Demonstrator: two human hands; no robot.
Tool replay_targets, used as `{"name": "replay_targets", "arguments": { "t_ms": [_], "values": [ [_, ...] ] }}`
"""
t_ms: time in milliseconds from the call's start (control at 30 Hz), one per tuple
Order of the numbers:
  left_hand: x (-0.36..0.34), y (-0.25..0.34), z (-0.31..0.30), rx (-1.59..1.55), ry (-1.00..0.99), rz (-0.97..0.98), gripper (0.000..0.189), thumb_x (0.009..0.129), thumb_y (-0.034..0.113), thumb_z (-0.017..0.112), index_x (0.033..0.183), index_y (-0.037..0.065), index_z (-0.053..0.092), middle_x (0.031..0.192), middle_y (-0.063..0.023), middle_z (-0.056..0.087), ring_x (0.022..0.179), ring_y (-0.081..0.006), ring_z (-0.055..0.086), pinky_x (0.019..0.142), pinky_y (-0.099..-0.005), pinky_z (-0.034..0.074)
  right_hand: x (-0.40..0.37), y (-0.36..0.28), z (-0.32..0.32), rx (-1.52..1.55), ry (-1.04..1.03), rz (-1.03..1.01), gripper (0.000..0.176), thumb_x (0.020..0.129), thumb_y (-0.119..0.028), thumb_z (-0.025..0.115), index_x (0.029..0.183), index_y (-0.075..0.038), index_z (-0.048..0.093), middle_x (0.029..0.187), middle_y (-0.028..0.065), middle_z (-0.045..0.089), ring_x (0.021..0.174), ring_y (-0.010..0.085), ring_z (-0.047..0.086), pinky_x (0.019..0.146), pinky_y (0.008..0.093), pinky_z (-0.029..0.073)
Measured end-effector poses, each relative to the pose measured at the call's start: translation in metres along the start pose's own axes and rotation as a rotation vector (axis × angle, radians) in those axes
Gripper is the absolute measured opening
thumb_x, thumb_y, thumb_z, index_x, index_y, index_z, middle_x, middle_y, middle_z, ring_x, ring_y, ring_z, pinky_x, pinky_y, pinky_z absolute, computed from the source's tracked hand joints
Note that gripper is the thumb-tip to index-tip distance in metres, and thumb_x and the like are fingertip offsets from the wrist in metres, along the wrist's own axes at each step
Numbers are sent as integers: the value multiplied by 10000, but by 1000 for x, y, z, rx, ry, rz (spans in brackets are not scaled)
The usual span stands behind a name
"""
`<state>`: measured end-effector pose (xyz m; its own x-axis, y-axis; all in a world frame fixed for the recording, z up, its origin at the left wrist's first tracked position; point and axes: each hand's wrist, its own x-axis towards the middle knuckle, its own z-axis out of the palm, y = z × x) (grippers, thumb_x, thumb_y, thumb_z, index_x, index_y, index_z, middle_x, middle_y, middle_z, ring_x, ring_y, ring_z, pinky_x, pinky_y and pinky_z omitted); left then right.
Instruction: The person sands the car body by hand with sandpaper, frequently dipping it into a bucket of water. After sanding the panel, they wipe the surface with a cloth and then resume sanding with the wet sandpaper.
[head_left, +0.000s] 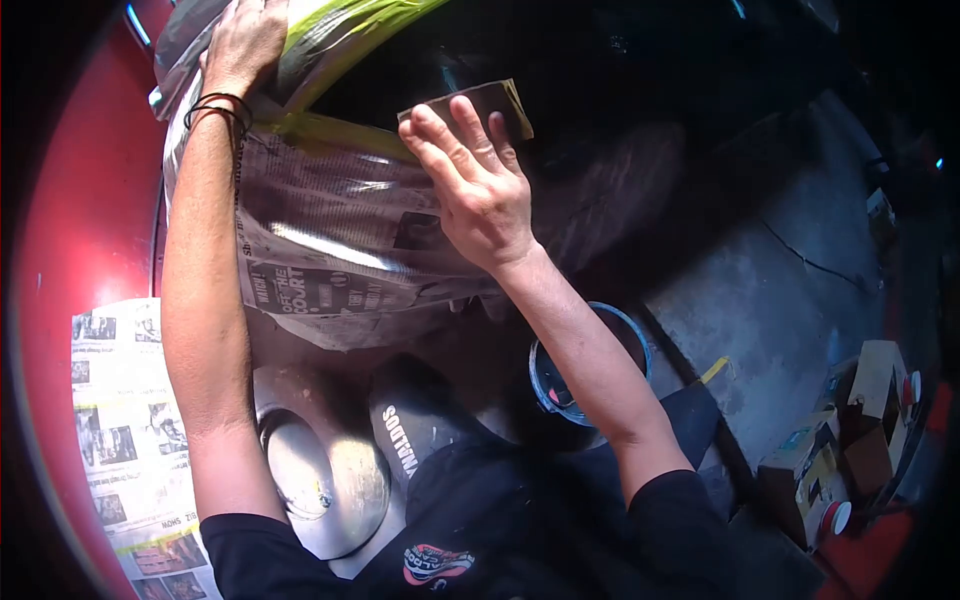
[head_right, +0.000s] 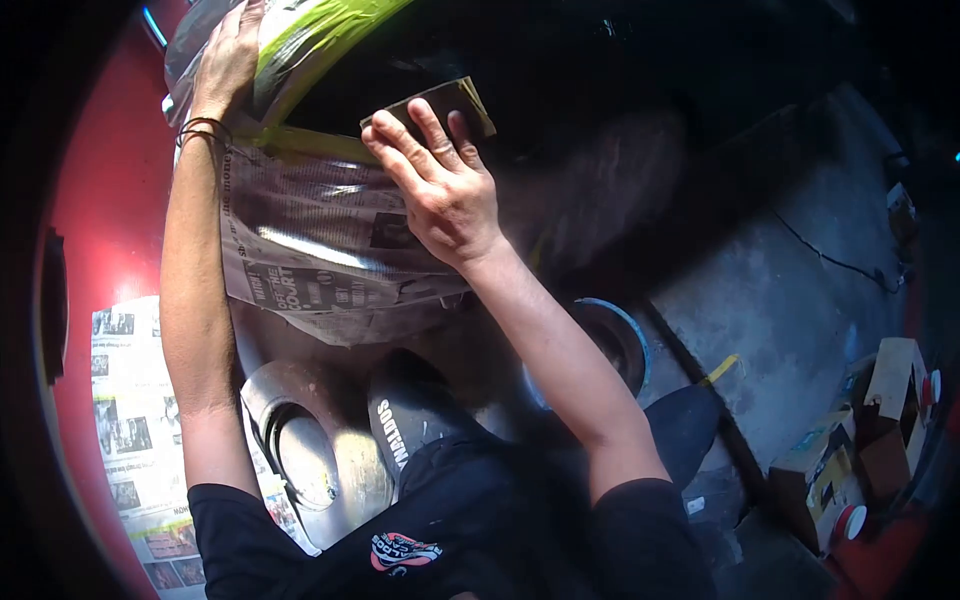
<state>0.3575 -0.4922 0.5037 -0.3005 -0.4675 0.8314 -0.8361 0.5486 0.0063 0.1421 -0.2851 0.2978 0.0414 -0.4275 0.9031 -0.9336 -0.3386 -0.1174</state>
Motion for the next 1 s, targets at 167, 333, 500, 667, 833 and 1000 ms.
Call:
{"name": "replay_targets", "arguments": {
  "t_ms": [167, 333, 500, 667, 833, 1000],
  "values": [
    [4, 8, -5, -39, -19, -117, 717, 1035, 623, 386, 1470, 102, 615, 1492, -236, 592, 1427, -415, 521, 1209, -503, 381, -16, 105, -35, -24, 195, 137, 466, 1068, -16, 568, 1474, -211, 685, 1547, 38, 640, 1533, 280, 495, 1299, 543, 308],
    [4, 21, -12, -108, -38, -190, 859, 1074, 766, 323, 1554, 100, 577, 1580, -249, 551, 1513, -417, 468, 1249, -488, 349, 0, 94, -27, 88, 368, 429, 481, 1068, -5, 557, 1513, -165, 647, 1624, 56, 558, 1584, 281, 411, 1314, 558, 272],
    [11, 2, -7, -120, -81, -186, 896, 1079, 766, 318, 1554, 46, 559, 1591, -252, 536, 1519, -411, 461, 1251, -481, 342, -45, 86, -26, -72, 151, 163, 499, 1066, -40, 579, 1495, -276, 672, 1623, 11, 564, 1583, 215, 416, 1337, 557, 210],
    [12, 3, -9, -145, -101, -177, 876, 1094, 736, 344, 1540, 14, 562, 1571, -253, 548, 1500, -407, 481, 1237, -475, 357, 22, 187, -43, 83, 540, 616, 456, 1102, -44, 496, 1535, -132, 608, 1596, 133, 569, 1533, 348, 471, 1301, 555, 303],
    [10, 2, -12, -125, -122, -222, 837, 1112, 700, 344, 1556, 21, 548, 1571, -234, 558, 1493, -378, 497, 1230, -451, 368, -40, 84, -9, 214, 427, 419, 561, 1021, 20, 541, 1542, -173, 617, 1605, 102, 572, 1548, 312, 458, 1306, 574, 273],
    [8, 11, -16, -148, -137, -249, 810, 1125, 672, 348, 1567, 22, 541, 1586, -221, 559, 1507, -352, 492, 1245, -420, 355, 1, 206, -45, 82, 491, 454, 570, 1056, -13, 486, 1572, -238, 576, 1634, 39, 555, 1581, 303, 417, 1297, 637, 226]
  ]
}}
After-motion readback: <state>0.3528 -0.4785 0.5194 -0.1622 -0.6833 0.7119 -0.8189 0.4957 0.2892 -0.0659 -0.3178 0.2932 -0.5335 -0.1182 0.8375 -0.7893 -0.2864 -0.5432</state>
